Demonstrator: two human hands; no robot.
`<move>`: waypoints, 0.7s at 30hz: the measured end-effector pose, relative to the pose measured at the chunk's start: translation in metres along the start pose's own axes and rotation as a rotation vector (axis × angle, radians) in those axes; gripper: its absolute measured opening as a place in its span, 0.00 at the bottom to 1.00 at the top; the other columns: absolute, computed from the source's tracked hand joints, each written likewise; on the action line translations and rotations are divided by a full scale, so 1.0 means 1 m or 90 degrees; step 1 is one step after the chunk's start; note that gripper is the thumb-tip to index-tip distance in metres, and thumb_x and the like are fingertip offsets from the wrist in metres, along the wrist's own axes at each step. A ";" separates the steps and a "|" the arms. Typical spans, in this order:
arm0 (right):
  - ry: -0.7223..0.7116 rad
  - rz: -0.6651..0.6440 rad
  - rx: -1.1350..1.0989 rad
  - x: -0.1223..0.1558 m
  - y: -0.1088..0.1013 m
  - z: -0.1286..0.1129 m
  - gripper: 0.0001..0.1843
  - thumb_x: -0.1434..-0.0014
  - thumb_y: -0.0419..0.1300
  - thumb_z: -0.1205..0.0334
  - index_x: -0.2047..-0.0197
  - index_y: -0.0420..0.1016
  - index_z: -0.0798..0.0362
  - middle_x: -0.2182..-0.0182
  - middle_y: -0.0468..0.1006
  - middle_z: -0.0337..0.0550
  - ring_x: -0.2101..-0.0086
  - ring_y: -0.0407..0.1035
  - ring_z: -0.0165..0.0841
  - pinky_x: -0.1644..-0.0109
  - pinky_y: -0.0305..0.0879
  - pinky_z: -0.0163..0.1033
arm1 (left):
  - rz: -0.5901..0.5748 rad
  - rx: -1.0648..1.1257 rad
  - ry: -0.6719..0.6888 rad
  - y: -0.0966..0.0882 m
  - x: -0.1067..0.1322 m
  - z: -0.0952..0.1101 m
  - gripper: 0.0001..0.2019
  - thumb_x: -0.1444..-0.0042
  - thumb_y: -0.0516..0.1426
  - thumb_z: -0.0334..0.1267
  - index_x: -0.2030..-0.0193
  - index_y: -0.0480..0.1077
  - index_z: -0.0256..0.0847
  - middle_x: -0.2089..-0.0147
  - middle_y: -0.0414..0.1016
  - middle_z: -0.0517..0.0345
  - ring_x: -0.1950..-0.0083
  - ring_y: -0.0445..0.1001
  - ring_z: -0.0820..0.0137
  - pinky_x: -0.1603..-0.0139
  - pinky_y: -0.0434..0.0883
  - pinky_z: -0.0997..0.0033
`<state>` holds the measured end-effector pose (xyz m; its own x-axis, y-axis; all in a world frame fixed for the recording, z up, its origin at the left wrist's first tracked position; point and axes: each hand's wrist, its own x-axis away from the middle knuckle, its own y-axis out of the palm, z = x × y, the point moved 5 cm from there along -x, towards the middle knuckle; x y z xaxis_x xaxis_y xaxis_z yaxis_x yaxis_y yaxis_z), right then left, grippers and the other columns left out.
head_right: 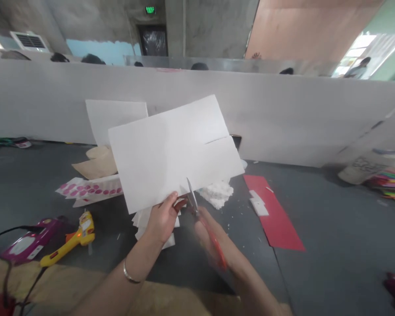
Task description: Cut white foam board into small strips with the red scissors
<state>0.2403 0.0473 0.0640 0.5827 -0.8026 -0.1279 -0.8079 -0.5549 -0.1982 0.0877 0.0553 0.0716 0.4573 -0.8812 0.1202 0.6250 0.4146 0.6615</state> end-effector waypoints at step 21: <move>0.032 0.040 0.008 0.008 0.006 0.013 0.31 0.34 0.50 0.35 0.39 0.63 0.48 0.74 0.64 0.36 0.73 0.61 0.34 0.68 0.60 0.39 | -0.016 -0.023 -0.013 -0.014 0.006 -0.023 0.12 0.54 0.70 0.39 0.61 0.79 0.45 0.55 0.83 0.53 0.46 0.78 0.57 0.40 0.72 0.53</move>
<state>0.2412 0.0405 0.0491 0.5258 -0.8456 -0.0921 -0.8412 -0.5009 -0.2035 0.0963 0.0495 0.0460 0.4276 -0.8961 0.1191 0.6591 0.3993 0.6374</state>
